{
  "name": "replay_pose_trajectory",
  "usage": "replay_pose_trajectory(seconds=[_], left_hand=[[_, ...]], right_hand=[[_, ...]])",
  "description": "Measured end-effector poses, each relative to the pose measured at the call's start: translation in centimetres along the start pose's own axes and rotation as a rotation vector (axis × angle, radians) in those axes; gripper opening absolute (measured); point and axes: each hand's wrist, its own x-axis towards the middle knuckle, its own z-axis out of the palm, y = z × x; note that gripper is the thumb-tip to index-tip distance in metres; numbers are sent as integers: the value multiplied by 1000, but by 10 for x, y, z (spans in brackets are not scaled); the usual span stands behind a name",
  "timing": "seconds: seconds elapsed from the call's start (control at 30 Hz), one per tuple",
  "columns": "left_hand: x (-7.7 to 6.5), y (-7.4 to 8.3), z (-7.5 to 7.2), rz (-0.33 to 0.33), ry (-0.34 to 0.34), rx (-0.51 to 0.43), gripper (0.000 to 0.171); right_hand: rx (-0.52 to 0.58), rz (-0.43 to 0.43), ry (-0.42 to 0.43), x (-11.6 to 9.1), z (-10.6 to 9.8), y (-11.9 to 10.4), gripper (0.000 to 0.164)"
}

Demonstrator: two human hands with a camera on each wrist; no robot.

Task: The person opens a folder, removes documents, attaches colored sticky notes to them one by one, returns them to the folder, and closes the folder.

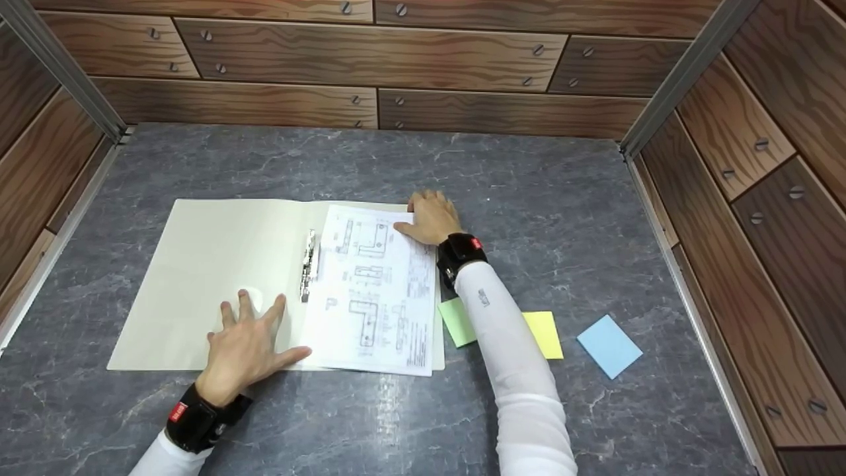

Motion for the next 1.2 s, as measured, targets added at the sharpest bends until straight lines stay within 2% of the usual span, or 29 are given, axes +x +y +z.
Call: replay_pose_trajectory(seconds=[0.27, 0.47, 0.7, 0.87, 1.03, 1.2], left_hand=[[2, 1, 0, -8, -32, -6, 105], [3, 1, -1, -13, -54, -18, 106], [1, 1, 0, -8, -28, -6, 105], [1, 1, -1, -7, -34, -4, 105], [1, 0, 0, -10, -39, -2, 105], [2, 0, 0, -22, -52, -17, 106]], right_hand=[[39, 23, 1, -1, -3, 0, 53], [131, 54, 18, -3, -7, 1, 53], [359, 93, 21, -12, -15, -2, 40], [525, 122, 87, -15, -20, -1, 30], [775, 216, 116, -20, -26, 4, 35], [910, 308, 87, -28, -30, 7, 45]])
